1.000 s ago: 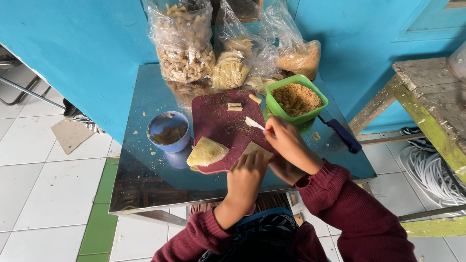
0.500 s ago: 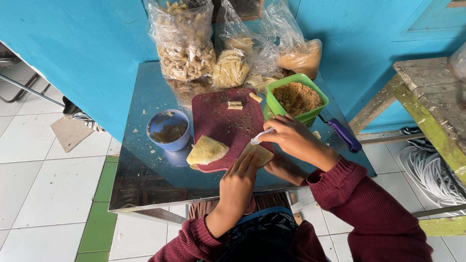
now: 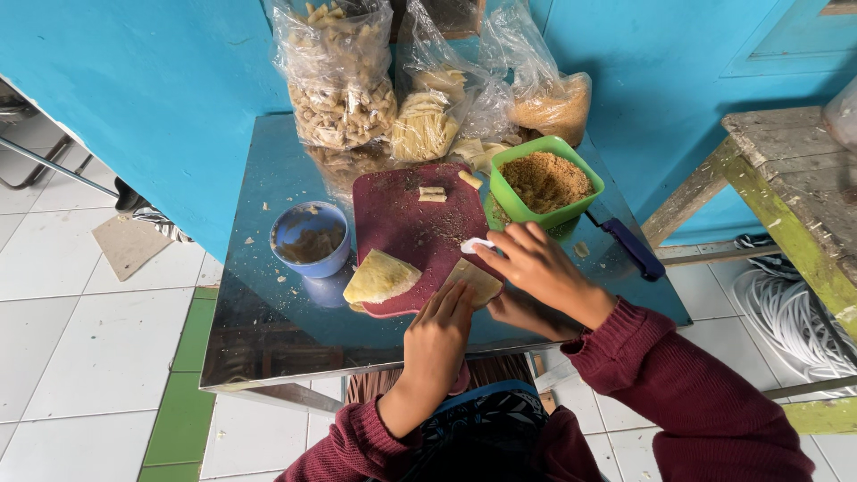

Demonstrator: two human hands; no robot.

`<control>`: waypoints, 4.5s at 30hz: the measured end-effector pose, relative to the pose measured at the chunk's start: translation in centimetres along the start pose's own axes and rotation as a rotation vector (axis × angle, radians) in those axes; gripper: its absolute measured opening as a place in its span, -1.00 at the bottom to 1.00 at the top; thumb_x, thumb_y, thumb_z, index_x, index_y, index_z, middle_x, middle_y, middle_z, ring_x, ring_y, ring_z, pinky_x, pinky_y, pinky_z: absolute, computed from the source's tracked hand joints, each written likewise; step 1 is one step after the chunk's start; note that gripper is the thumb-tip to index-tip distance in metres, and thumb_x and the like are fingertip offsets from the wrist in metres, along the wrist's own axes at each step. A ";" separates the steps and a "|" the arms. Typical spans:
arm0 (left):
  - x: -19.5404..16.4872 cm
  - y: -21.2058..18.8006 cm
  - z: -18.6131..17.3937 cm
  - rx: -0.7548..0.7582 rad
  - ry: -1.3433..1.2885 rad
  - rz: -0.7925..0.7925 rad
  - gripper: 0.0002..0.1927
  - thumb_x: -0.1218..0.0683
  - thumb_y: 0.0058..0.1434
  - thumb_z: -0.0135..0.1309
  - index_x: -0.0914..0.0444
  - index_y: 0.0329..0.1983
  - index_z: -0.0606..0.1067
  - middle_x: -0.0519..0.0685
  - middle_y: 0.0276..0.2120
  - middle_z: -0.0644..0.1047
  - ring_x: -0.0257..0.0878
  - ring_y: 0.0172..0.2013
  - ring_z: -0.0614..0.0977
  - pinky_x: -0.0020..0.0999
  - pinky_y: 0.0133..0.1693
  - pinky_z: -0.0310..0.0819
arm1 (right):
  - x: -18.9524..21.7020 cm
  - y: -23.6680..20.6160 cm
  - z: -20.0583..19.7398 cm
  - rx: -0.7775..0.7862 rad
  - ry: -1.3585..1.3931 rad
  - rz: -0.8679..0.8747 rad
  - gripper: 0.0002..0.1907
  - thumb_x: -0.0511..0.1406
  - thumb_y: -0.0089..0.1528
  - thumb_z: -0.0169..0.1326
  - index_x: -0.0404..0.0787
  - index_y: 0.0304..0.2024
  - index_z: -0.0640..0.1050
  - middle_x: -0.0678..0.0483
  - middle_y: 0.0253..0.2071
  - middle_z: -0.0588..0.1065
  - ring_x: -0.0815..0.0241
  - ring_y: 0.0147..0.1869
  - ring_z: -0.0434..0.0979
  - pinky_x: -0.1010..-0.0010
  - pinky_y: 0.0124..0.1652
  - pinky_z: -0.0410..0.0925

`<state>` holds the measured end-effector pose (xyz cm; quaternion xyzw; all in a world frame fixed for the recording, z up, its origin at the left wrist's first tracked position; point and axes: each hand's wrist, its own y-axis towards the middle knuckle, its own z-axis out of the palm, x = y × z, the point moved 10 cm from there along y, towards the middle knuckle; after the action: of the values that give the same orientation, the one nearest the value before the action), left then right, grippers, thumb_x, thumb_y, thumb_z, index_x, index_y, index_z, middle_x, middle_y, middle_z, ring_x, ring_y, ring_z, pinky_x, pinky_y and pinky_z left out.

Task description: The person sits at a metal table and fills folded dough pieces with a brown filling, taking filling from a green container and pressing it into the dough pieces by hand, placing the filled pieces on the cutting board and reaching into bags of dough pieces as needed.

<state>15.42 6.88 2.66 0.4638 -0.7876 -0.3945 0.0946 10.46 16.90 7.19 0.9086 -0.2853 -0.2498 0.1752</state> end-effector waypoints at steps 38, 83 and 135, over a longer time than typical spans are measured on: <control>-0.1 0.0 0.0 0.002 -0.004 0.009 -0.69 0.21 0.17 0.11 0.32 0.01 0.55 0.03 0.03 0.61 -0.10 0.09 0.63 -0.28 0.03 0.56 | -3.2 2.1 3.1 0.248 0.172 0.004 -0.62 -0.46 0.11 0.08 0.06 -0.11 0.70 0.16 -0.18 0.53 0.16 0.02 0.44 0.27 0.02 0.24; 3.7 1.3 0.7 0.104 0.186 -0.293 -0.74 0.02 0.18 0.17 0.27 -0.21 0.45 0.06 -0.23 0.47 -0.04 -0.18 0.56 -0.21 -0.20 0.52 | -1.5 1.4 0.9 -0.215 0.086 0.232 -0.89 -0.37 0.14 0.17 -0.22 -0.28 0.54 0.06 -0.19 0.53 0.09 -0.05 0.48 0.27 -0.12 0.39; 5.6 1.2 0.5 0.282 -0.130 -0.414 -0.66 -0.08 0.19 0.19 0.18 -0.09 0.44 0.02 -0.20 0.51 0.01 -0.14 0.63 -0.11 -0.31 0.59 | 1.5 0.8 2.7 -0.022 0.767 0.418 -0.85 -0.36 0.12 0.25 -0.19 -0.23 0.68 0.13 -0.22 0.56 0.04 0.00 0.36 0.26 0.04 0.22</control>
<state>11.26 2.96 1.92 0.5974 -0.7275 -0.3208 -0.1047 9.67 14.88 4.78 0.8565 -0.3745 0.1434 0.3249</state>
